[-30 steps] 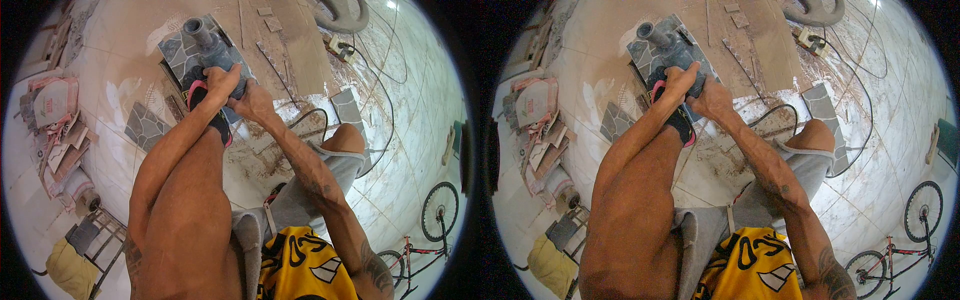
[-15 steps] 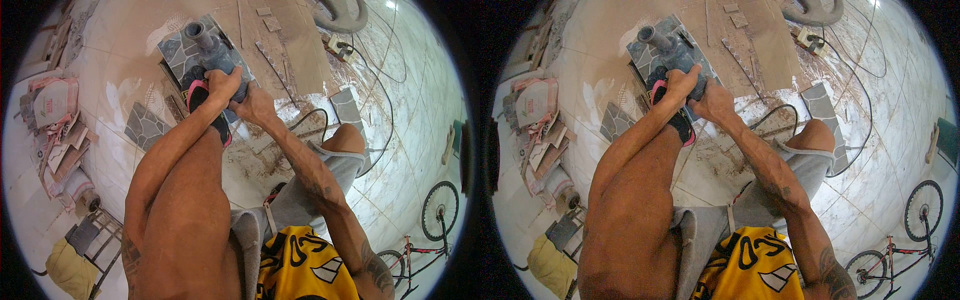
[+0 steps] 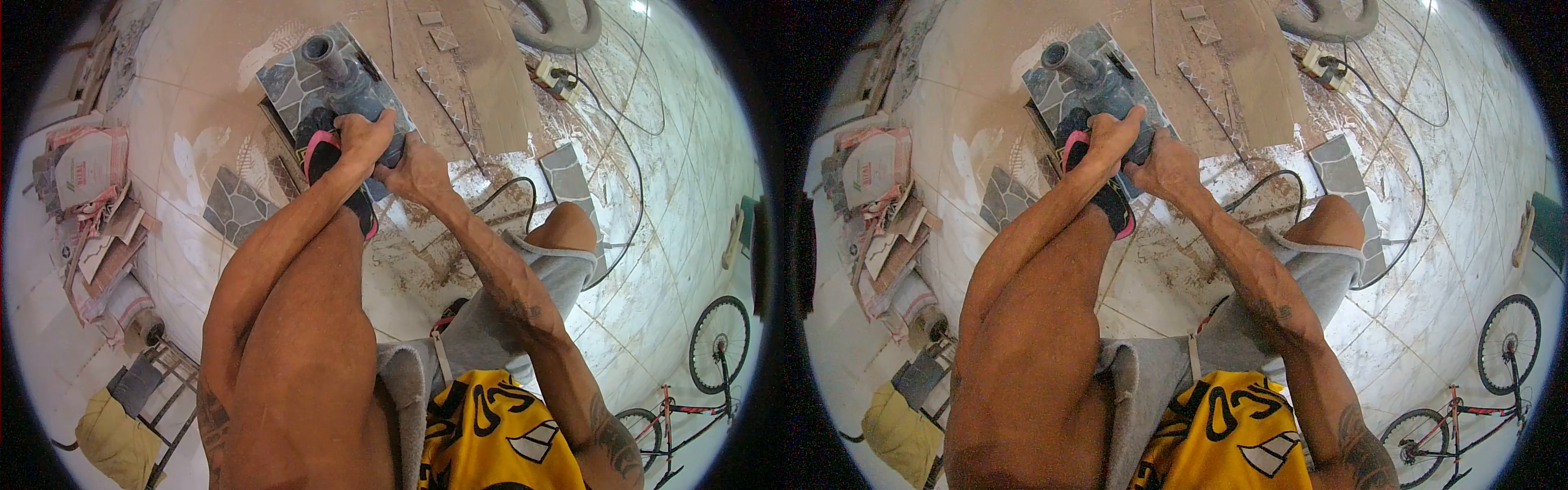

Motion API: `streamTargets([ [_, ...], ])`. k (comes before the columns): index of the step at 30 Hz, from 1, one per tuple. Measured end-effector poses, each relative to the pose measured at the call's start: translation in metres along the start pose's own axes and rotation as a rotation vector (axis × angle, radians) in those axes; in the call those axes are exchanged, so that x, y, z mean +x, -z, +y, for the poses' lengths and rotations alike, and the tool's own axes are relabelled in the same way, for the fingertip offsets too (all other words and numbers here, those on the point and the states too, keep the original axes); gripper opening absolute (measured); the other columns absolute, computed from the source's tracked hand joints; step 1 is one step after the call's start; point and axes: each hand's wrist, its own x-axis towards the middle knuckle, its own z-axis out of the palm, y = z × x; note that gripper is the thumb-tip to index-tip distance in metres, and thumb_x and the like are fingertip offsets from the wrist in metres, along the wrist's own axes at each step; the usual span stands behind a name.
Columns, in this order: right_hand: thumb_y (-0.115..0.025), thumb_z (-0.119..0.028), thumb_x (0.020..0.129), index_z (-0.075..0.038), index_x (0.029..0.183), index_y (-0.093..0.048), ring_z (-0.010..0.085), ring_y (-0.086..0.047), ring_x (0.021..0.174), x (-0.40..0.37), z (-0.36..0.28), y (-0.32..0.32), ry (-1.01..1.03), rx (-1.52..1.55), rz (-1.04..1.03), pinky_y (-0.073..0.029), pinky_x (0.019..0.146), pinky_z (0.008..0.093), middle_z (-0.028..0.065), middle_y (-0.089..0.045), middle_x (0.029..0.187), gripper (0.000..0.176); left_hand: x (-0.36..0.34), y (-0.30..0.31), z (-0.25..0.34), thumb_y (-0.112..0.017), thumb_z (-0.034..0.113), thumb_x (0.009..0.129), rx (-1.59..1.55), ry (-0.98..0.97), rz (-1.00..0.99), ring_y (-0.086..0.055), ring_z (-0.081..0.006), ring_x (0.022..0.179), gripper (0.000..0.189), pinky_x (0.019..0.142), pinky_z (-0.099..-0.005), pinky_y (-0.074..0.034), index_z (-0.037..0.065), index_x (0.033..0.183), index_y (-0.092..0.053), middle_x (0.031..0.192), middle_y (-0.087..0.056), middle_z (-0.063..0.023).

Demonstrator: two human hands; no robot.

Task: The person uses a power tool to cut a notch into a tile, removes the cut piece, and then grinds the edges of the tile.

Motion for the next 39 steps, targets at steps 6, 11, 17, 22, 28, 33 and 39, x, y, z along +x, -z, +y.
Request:
streamTargets([
  [6,-0.078,-0.038,0.07,0.01,0.105,-0.054,0.0428,-0.069,0.079,-0.004,-0.006,0.006,-0.027,-0.023,-0.022,-0.055,0.073,0.0491,0.0275,-0.068,0.083,0.064,0.006,-0.001,-0.011,-0.072,0.032,0.083,0.019,-0.012,-0.061,-0.062,-0.0206,0.083,0.048,0.076,-0.0352,-0.05,-0.014,0.09,-0.062,0.095,-0.066,-0.0183],
  [11,-0.077,-0.036,0.07,0.01,0.101,-0.054,0.0428,-0.068,0.078,-0.009,-0.003,0.006,-0.024,-0.003,-0.024,-0.055,0.072,0.0484,0.0283,-0.067,0.082,0.06,-0.001,-0.001,-0.012,-0.071,0.032,0.083,-0.045,-0.027,-0.076,-0.061,-0.0237,0.088,0.052,0.077,-0.036,-0.05,-0.017,0.095,-0.057,0.099,-0.063,-0.0214],
  [17,-0.077,-0.035,0.069,0.01,0.1,-0.053,0.0411,-0.069,0.078,-0.015,-0.007,0.013,-0.035,0.012,-0.046,-0.055,0.073,0.0465,0.0259,-0.068,0.079,0.06,-0.014,0.011,0.005,-0.071,0.034,0.08,-0.069,0.043,-0.203,-0.055,-0.0376,0.115,0.085,0.095,-0.0372,-0.046,-0.029,0.116,-0.027,0.118,-0.049,-0.0394],
  [22,-0.078,-0.036,0.069,0.01,0.1,-0.053,0.0408,-0.069,0.078,-0.015,-0.003,0.01,-0.044,0.009,-0.051,-0.055,0.072,0.0466,0.0252,-0.068,0.078,0.06,-0.007,0.0,-0.013,-0.071,0.033,0.084,-0.039,-0.008,-0.127,-0.058,-0.0248,0.09,0.056,0.079,-0.036,-0.048,-0.018,0.096,-0.051,0.098,-0.059,-0.022],
  [28,-0.078,-0.036,0.068,0.01,0.1,-0.053,0.0413,-0.069,0.077,-0.014,0.002,0.003,-0.008,-0.017,-0.006,-0.055,0.071,0.0468,0.0258,-0.067,0.077,0.061,-0.004,-0.005,-0.021,-0.07,0.029,0.087,-0.07,-0.057,-0.073,-0.058,-0.0177,0.075,0.038,0.069,-0.0353,-0.048,-0.009,0.085,-0.063,0.085,-0.064,-0.0103],
  [33,-0.078,-0.037,0.069,0.01,0.1,-0.053,0.0415,-0.069,0.076,-0.014,0.001,0.006,-0.005,-0.012,-0.011,-0.055,0.07,0.0471,0.0264,-0.067,0.078,0.062,-0.004,-0.005,-0.019,-0.069,0.025,0.088,-0.124,-0.009,-0.111,-0.058,-0.016,0.072,0.033,0.067,-0.0343,-0.047,-0.007,0.086,-0.063,0.085,-0.064,-0.0091],
  [39,-0.078,-0.038,0.069,0.011,0.102,-0.052,0.0419,-0.069,0.077,-0.016,0.0,0.007,-0.013,-0.014,-0.025,-0.055,0.07,0.048,0.0274,-0.067,0.08,0.064,-0.001,-0.008,-0.024,-0.068,0.026,0.089,-0.111,-0.006,-0.104,-0.058,-0.0157,0.069,0.034,0.063,-0.0346,-0.047,-0.006,0.081,-0.064,0.081,-0.064,-0.0084],
])
